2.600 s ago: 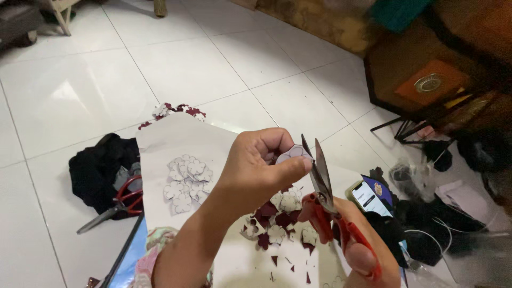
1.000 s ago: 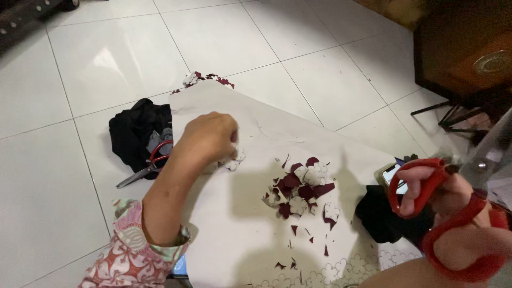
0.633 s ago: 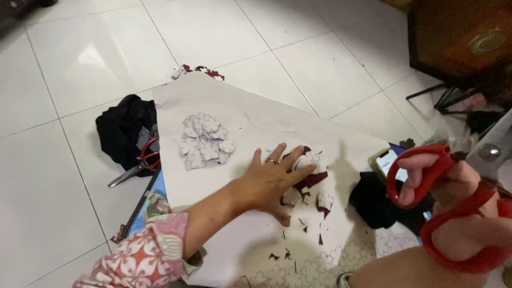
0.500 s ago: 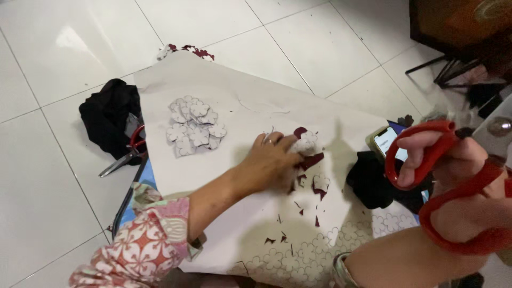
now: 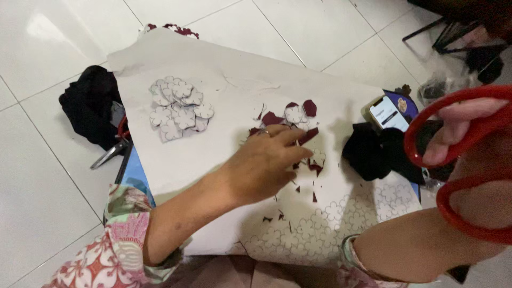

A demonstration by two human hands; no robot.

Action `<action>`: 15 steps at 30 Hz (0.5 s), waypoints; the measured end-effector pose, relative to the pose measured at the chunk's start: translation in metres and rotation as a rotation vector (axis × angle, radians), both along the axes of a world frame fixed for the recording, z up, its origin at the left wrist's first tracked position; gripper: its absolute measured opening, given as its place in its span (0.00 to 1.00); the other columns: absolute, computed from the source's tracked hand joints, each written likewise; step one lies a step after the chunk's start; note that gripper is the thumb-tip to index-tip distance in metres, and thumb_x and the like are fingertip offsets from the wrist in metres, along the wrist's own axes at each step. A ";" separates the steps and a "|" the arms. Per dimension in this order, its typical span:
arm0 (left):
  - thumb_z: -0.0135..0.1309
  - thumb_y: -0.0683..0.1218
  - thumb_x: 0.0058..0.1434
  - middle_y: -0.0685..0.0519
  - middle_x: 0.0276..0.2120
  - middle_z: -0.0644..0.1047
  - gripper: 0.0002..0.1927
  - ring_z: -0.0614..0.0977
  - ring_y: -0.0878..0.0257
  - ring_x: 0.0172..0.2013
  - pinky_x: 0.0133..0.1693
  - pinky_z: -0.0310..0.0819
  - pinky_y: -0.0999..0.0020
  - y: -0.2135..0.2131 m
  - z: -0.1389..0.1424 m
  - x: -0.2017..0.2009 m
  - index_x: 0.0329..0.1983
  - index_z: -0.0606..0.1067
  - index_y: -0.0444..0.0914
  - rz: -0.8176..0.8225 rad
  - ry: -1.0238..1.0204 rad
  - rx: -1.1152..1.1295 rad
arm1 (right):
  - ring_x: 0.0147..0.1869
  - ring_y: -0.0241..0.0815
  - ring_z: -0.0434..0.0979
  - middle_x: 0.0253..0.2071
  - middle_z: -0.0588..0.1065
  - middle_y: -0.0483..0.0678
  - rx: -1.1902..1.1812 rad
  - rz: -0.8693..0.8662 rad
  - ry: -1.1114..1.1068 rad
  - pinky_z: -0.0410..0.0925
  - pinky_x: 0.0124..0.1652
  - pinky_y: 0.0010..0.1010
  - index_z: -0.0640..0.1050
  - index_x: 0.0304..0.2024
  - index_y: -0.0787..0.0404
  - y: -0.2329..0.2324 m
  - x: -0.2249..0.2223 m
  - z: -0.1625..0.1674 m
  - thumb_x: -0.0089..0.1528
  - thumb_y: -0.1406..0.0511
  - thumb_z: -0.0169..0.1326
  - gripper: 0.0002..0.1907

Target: The person sits at a work board and uses red-handled scissors to trim the edges of small flower-shaped cutouts, one at a time, rotating each piece in their fingers to cut around the scalloped outline. Trimmed pieces are set on a growing pile while scraps accumulate on the board.

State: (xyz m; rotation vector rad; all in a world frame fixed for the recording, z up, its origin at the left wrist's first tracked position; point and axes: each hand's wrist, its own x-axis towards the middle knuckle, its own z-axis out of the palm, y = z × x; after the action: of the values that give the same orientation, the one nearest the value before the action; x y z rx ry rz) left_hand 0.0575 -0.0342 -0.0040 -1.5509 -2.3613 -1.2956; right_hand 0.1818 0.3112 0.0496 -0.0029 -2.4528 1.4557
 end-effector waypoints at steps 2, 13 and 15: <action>0.66 0.42 0.48 0.40 0.59 0.74 0.24 0.74 0.40 0.60 0.58 0.71 0.51 -0.001 -0.006 0.023 0.51 0.78 0.36 -0.068 0.071 0.020 | 0.39 0.47 0.76 0.39 0.72 0.51 0.010 -0.054 -0.004 0.70 0.41 0.37 0.71 0.58 0.74 0.002 0.012 -0.003 0.66 0.37 0.41 0.45; 0.64 0.41 0.51 0.48 0.41 0.79 0.06 0.78 0.48 0.46 0.46 0.75 0.56 -0.013 -0.060 0.044 0.31 0.80 0.36 -0.228 -0.237 -0.169 | 0.37 0.46 0.74 0.39 0.71 0.49 0.018 -0.399 -0.049 0.69 0.36 0.36 0.71 0.57 0.71 -0.006 0.090 -0.011 0.59 0.29 0.36 0.53; 0.59 0.37 0.54 0.47 0.39 0.79 0.04 0.80 0.50 0.43 0.45 0.76 0.57 -0.006 -0.065 0.034 0.33 0.80 0.36 -0.161 -0.174 -0.188 | 0.37 0.46 0.74 0.39 0.71 0.49 0.009 -0.459 -0.067 0.68 0.35 0.36 0.71 0.56 0.71 -0.007 0.107 -0.016 0.58 0.27 0.35 0.55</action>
State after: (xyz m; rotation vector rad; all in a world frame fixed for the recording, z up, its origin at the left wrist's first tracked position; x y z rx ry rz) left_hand 0.0914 -0.0398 -0.0689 -1.7825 -2.5769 -1.3227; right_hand 0.2892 0.3046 0.0338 -0.5803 -2.3009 1.2538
